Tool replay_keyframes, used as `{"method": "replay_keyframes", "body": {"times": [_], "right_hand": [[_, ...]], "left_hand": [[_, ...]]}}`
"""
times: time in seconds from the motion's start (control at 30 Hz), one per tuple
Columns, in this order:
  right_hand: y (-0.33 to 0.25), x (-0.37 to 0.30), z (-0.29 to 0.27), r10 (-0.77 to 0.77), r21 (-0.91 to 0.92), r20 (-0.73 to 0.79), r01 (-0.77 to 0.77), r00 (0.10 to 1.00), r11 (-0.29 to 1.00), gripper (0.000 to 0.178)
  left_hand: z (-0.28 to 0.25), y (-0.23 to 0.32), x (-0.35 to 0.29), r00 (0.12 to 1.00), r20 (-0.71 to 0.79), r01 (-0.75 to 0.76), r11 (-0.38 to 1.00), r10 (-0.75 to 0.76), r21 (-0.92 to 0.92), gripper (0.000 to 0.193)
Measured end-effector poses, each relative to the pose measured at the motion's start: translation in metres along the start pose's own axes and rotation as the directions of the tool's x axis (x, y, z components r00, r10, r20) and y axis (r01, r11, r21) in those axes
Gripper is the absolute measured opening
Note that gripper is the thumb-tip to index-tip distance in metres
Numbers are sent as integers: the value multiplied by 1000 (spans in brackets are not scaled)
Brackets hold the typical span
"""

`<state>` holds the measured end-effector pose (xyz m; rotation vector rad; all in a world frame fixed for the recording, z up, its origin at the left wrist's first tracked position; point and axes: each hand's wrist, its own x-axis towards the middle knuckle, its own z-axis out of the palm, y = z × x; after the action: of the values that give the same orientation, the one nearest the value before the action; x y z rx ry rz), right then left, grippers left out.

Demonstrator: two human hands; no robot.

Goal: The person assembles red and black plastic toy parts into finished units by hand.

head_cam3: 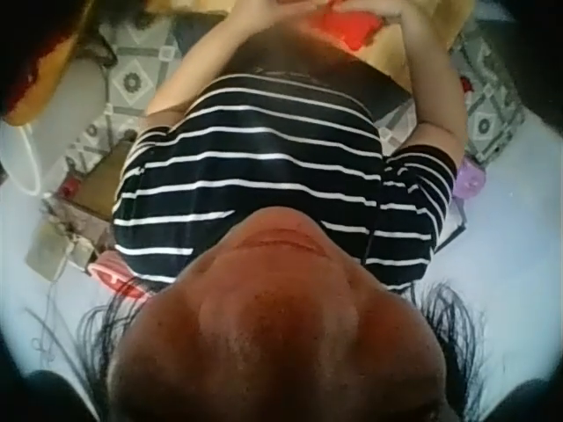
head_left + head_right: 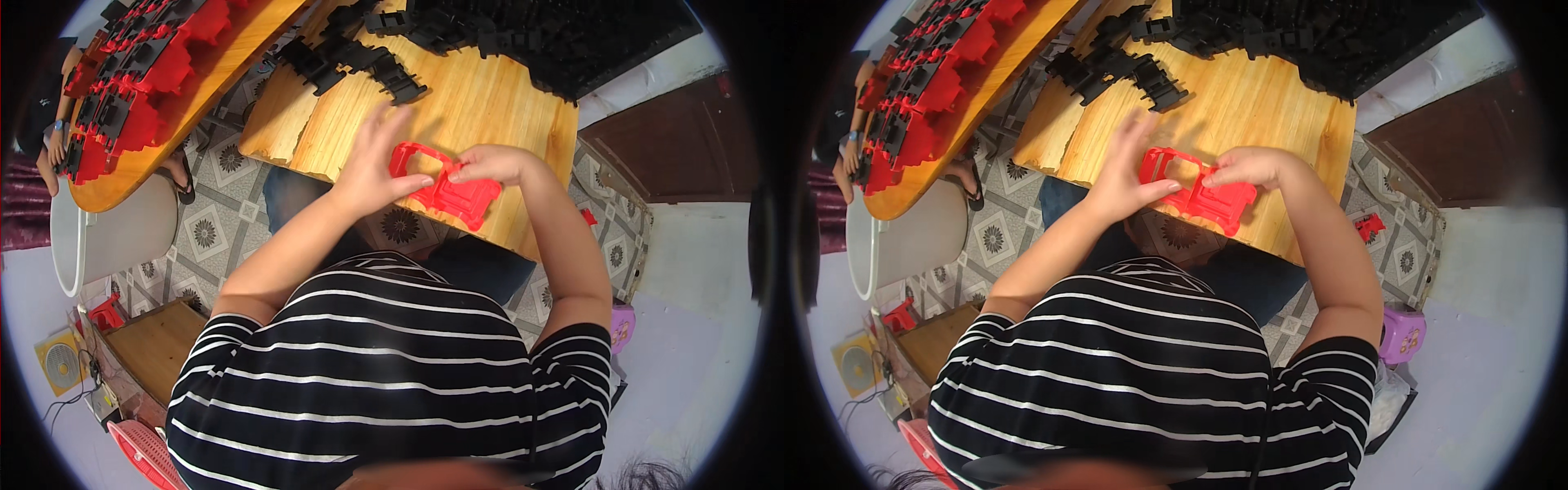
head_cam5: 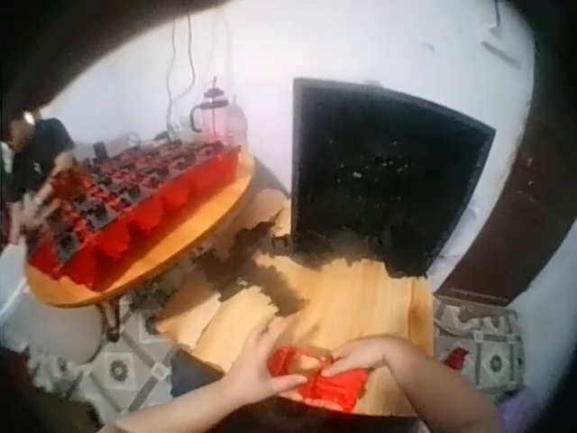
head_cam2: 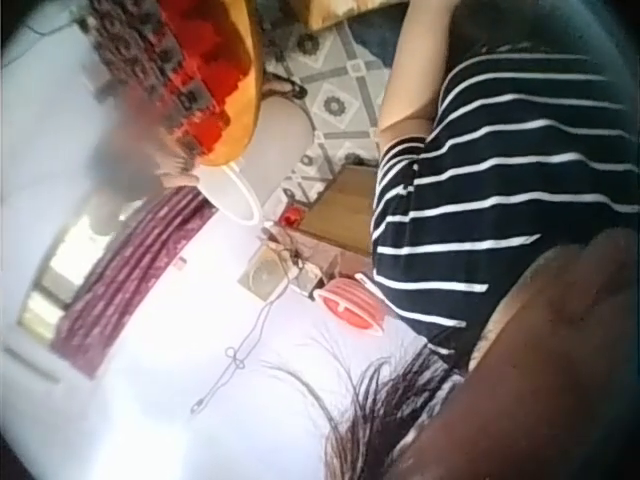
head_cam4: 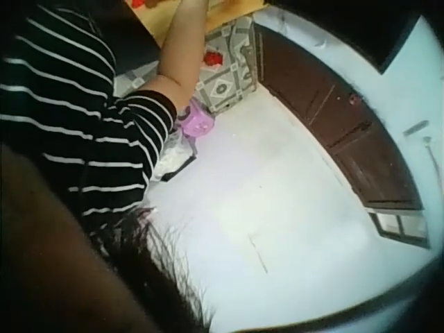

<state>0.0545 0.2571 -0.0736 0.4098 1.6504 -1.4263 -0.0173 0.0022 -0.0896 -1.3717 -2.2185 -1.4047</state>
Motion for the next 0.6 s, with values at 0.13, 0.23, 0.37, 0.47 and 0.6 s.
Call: {"method": "replay_keyframes", "body": {"times": [0.13, 0.23, 0.37, 0.47, 0.6], "right_hand": [[-30, -5, -41, -91, -360, -69, 60, 993, 931, 52], [-69, -27, -57, -327, -433, -216, 209, 920, 877, 66], [-125, 38, -23, -527, -644, -549, 74, 649, 762, 82], [-155, 78, 3, -489, -786, -531, -187, 692, 589, 84], [-148, 76, -17, -360, -838, -490, -315, 794, 446, 66]], "left_hand": [[24, -9, 11, 982, 117, 166, 970, -147, -178, 66], [30, -8, 20, 962, 99, 272, 938, -256, -217, 46], [37, -6, 28, 932, 167, 358, 891, -322, -279, 43], [44, -19, 23, 850, 297, 524, 751, -435, -401, 44], [36, -34, 19, 779, 427, 626, 539, -459, -564, 37]]}}
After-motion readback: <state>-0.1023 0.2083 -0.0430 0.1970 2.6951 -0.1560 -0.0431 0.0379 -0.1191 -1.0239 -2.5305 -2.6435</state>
